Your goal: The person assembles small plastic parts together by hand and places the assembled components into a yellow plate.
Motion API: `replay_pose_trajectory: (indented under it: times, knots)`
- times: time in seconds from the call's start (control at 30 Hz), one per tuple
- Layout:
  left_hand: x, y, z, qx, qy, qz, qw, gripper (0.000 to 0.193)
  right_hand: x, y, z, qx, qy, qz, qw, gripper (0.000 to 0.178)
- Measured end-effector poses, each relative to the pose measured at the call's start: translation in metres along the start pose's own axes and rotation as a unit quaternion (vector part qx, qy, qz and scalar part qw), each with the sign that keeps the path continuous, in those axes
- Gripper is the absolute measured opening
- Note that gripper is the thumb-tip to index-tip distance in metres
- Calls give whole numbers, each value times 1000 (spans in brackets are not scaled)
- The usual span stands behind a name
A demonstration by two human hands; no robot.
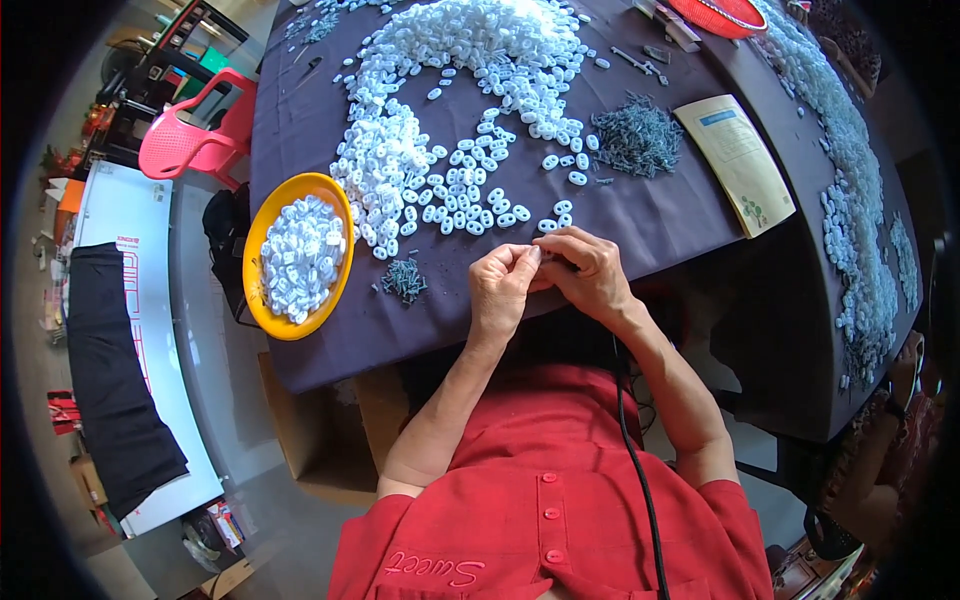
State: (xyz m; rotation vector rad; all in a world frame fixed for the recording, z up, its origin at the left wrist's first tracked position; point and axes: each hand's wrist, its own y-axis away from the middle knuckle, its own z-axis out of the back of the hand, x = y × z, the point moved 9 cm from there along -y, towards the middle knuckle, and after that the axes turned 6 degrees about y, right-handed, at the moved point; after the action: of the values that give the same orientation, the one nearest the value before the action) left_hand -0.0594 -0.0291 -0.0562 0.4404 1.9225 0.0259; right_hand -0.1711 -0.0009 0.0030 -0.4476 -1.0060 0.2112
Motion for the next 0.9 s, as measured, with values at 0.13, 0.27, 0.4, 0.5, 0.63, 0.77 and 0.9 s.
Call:
replay_pose_trajectory:
  times: [0.13,0.27,0.4,0.5,0.63,0.77,0.9]
  knots:
    - [1,-1,1,-3,5,1,1000,15,1,-1,-1,-3,13,11,1000,17]
    - [2,-1,2,-4,6,1,1000,14,0,0,-2,-9,33,29,999,17]
    - [3,0,4,-11,24,18,999,15,-1,0,-3,-12,29,19,999,17]
    - [5,0,6,-15,40,41,998,16,-3,0,-3,-17,21,13,1000,18]
    - [7,1,5,-19,56,58,997,18,-4,-1,-3,-9,6,-5,1000,20]
    - [7,-1,5,-18,50,59,997,17,-4,-2,-1,-8,9,-17,1000,20]
    - [7,-1,2,-12,55,49,997,17,-3,-3,0,5,1,-23,1000,21]
